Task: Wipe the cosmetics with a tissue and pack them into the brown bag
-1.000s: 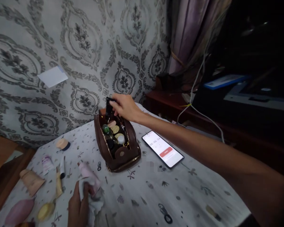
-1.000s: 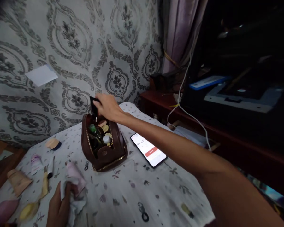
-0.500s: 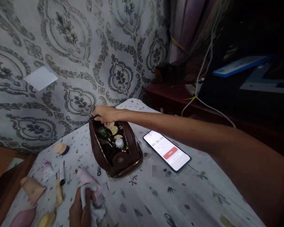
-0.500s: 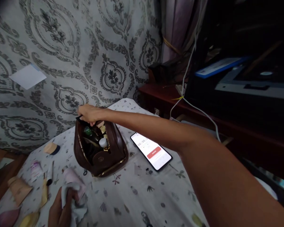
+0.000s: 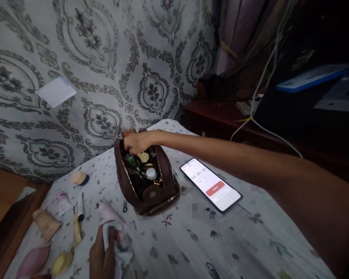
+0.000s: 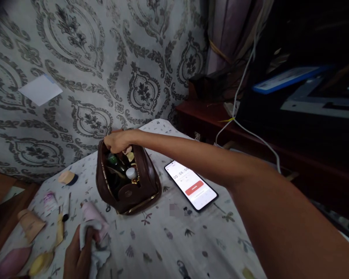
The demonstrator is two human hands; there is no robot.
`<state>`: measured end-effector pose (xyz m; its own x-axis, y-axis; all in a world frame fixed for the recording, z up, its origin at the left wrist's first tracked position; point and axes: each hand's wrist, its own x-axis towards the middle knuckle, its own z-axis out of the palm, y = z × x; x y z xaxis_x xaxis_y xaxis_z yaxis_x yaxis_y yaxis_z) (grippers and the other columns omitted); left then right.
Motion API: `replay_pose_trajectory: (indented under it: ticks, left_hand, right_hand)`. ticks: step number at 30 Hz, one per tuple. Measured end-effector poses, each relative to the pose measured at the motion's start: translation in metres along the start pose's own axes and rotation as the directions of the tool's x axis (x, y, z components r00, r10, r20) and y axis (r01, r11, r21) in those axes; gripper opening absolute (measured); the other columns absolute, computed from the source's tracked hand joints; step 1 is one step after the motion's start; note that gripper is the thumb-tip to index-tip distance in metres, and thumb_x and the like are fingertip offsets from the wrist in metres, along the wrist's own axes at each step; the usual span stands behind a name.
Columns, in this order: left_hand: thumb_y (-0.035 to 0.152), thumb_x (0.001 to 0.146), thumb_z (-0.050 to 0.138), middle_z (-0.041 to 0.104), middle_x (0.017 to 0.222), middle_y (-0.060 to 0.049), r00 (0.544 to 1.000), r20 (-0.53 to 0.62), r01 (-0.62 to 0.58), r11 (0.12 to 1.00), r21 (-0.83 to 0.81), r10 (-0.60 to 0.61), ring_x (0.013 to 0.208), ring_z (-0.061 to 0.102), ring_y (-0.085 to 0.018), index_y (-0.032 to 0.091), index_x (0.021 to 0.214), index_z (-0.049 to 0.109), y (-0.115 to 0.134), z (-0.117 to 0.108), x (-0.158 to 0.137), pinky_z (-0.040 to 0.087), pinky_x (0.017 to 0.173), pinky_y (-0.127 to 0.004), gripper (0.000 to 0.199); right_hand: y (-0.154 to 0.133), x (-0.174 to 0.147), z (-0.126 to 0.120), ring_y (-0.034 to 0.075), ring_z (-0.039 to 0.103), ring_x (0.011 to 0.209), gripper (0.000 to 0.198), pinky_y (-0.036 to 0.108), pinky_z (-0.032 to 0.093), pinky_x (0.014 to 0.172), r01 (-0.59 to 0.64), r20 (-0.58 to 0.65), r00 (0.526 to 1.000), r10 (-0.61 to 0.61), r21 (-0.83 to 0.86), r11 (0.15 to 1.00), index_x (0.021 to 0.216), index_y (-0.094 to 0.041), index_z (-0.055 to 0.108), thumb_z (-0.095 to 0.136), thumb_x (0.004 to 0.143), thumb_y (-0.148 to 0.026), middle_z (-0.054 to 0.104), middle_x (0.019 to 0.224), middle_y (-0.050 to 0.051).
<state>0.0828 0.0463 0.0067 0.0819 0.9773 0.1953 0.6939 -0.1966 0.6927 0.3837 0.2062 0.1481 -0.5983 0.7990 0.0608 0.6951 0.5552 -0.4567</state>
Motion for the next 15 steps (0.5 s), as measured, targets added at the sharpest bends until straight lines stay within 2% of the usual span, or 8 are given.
replay_pose_trajectory:
  ticks: [3,7,11,14,15]
  left_hand:
    - [0.059,0.095,0.04,0.051,0.061,0.002,1.0,0.014,0.013,1.0,0.009,-0.013,0.061,0.049,-0.017,0.022,0.071,0.053,-0.009,-0.002,0.002,0.038,0.06,-0.026,0.046]
    - [0.062,0.094,0.041,0.056,0.063,0.001,0.995,0.096,-0.034,0.998,0.056,0.029,0.062,0.053,-0.018,0.022,0.074,0.055,-0.026,-0.007,0.008,0.042,0.059,-0.026,0.047]
    - [0.061,0.095,0.04,0.057,0.064,0.0,0.995,0.101,-0.031,0.999,0.039,0.027,0.063,0.054,-0.018,0.022,0.072,0.055,-0.022,-0.011,0.01,0.043,0.059,-0.026,0.047]
    - [0.061,0.095,0.04,0.057,0.065,-0.001,0.999,0.033,-0.008,0.999,-0.043,0.009,0.066,0.054,-0.017,0.021,0.069,0.052,-0.007,-0.014,0.01,0.045,0.066,-0.026,0.049]
    - [0.06,0.096,0.038,0.057,0.066,-0.001,1.0,0.009,0.002,0.996,-0.093,-0.001,0.068,0.055,-0.017,0.021,0.067,0.052,-0.004,-0.016,0.011,0.045,0.07,-0.026,0.05]
  right_hand:
    - [-0.01,-0.007,-0.005,0.01,0.051,0.054,0.022,0.021,0.035,0.053,-0.052,0.01,0.999,0.053,-0.075,0.996,0.062,-0.014,0.058,0.052,0.073,0.004,0.054,0.055,-0.004]
    - [-0.022,-0.01,-0.008,0.009,0.053,0.055,0.029,0.02,0.035,0.054,-0.144,-0.026,0.989,0.143,-0.03,0.989,0.056,-0.014,0.053,0.048,0.07,0.01,0.051,0.053,-0.005]
    - [-0.024,-0.011,-0.011,0.009,0.051,0.057,0.027,0.021,0.036,0.057,-0.148,-0.059,0.988,0.145,-0.051,0.988,0.054,-0.014,0.052,0.054,0.071,0.008,0.047,0.052,-0.005]
    - [-0.029,-0.017,-0.008,0.014,0.055,0.065,0.021,0.025,0.039,0.063,-0.171,-0.195,0.969,0.154,-0.071,0.983,0.063,-0.013,0.059,0.055,0.074,0.005,0.051,0.058,-0.001]
    - [-0.035,-0.022,-0.004,0.015,0.057,0.069,0.019,0.026,0.042,0.066,-0.192,-0.333,0.928,0.17,-0.035,0.981,0.067,-0.013,0.062,0.055,0.075,0.004,0.054,0.062,0.001]
